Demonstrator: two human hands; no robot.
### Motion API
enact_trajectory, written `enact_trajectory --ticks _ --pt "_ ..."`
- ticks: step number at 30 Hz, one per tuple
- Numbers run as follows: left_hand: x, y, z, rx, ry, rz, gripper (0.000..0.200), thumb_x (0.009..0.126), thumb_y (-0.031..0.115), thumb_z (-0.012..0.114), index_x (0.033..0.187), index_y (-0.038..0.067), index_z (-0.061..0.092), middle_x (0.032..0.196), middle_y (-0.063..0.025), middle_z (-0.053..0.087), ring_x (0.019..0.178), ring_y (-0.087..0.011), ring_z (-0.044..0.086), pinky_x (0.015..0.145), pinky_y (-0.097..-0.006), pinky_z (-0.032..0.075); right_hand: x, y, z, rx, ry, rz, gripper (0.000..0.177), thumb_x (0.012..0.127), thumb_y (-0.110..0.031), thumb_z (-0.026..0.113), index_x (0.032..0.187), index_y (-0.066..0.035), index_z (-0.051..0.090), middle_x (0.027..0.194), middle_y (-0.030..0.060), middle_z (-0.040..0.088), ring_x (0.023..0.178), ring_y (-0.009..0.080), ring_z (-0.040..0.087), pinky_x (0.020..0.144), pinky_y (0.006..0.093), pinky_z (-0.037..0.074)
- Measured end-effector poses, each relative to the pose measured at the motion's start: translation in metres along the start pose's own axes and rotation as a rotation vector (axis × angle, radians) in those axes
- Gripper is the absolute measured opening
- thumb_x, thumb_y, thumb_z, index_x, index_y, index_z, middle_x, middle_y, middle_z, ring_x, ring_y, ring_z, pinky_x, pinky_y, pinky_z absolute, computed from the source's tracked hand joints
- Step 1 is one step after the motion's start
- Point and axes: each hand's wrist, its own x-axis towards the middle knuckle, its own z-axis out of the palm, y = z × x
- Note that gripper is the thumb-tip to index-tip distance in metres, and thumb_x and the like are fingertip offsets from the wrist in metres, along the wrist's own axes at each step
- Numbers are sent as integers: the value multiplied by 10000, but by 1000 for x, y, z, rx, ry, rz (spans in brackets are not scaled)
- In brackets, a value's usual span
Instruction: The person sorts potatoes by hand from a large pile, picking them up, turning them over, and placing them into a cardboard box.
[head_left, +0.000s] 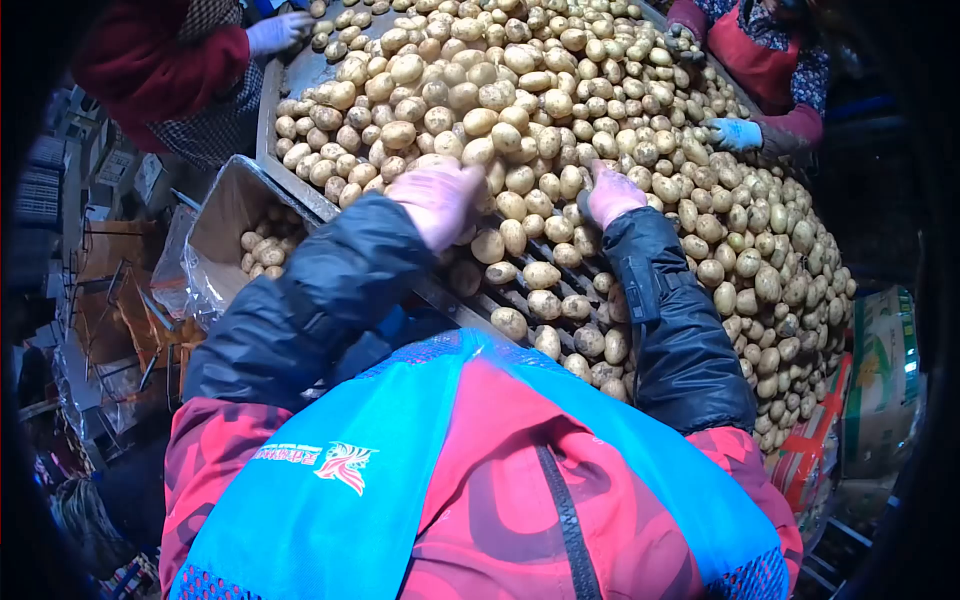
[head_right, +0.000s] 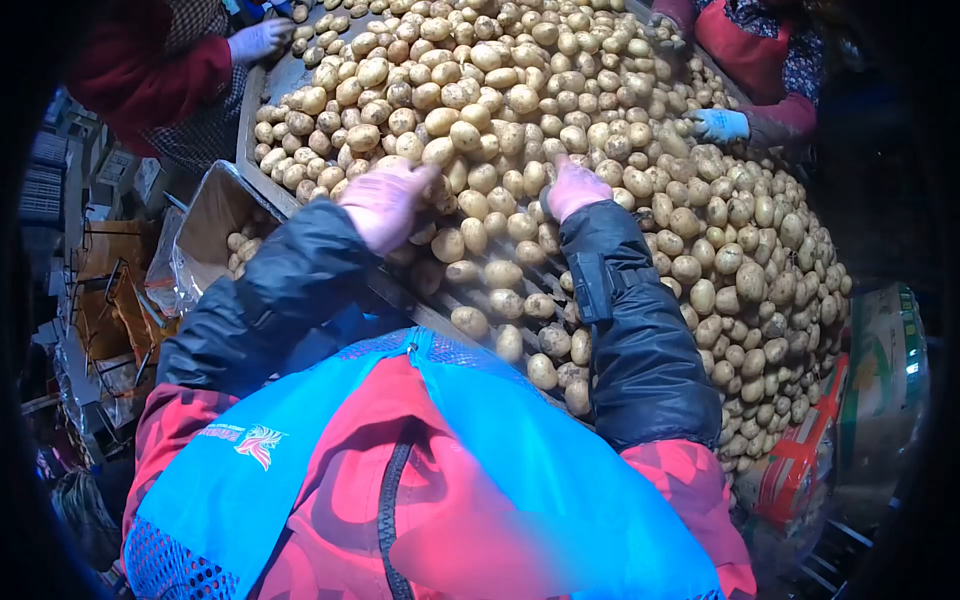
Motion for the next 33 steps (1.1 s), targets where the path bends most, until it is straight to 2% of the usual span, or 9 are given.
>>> enact_trajectory --ticks 5,9,13,15,19,23,25,31,33 --pt "28 20 12 39 -25 8 560 699 117 770 1213 92 548 1089 -228 607 1053 -411 627 877 -488 504 30 22 15 69 66 -24 665 809 -287 698 1410 -89 494 1292 238 627 1236 362 588 1057 429 462" --pt "8 -1 10 -127 40 82 472 894 246 705 1300 54 560 1076 -191 669 1009 -320 649 859 -432 515 7 24 17 267 145 -47 570 783 -261 737 1296 -55 597 1192 215 680 1100 318 666 964 371 518" --pt "-20 -31 3 -1273 -7 -105 495 953 394 649 1290 38 586 1027 -78 662 882 -166 641 714 -327 538 23 40 35 1112 132 -219 452 820 -195 712 1242 -64 616 955 61 685 734 155 638 633 292 526" --pt "-53 -24 11 -2023 33 -330 528 966 455 610 1296 43 582 1062 -116 649 864 -203 649 731 -349 564 -4 44 8 1434 -239 -133 501 829 -172 683 1304 -65 568 909 55 672 693 147 609 597 285 505" --pt "-94 -29 27 -2464 -123 -295 645 974 513 543 1437 72 449 1169 -162 646 975 -308 686 699 -437 598 -25 46 20 1787 -402 -273 596 836 -151 646 1400 -63 475 967 72 644 679 114 561 608 230 488" --pt "-131 -44 44 -2434 -15 -390 624 971 533 531 1464 156 469 1199 -125 668 924 -251 708 636 -402 612 -30 24 12 1067 -339 -432 597 865 -217 685 1401 -20 510 1069 81 657 807 126 619 697 249 516" --pt "-142 -58 65 -2468 30 -347 626 974 520 534 1469 144 457 1218 -146 656 950 -271 707 655 -412 626 -35 -17 1 387 139 -533 514 847 -359 757 1273 -95 647 1158 141 685 1014 290 672 919 362 523" --pt "-157 -58 68 -2531 267 -322 555 982 460 553 1405 106 493 1230 -174 640 1013 -315 688 756 -464 619 -11 -161 29 -34 525 -1052 594 790 -162 719 1359 -194 550 1283 130 587 1154 339 571 963 461 478" --pt "-164 -64 67 -2569 466 -482 501 983 432 572 1365 113 515 1226 -197 632 1040 -327 672 808 -458 605 2 -177 42 -216 410 -956 584 777 -155 709 1340 -201 560 1215 118 603 1131 327 577 944 444 485"
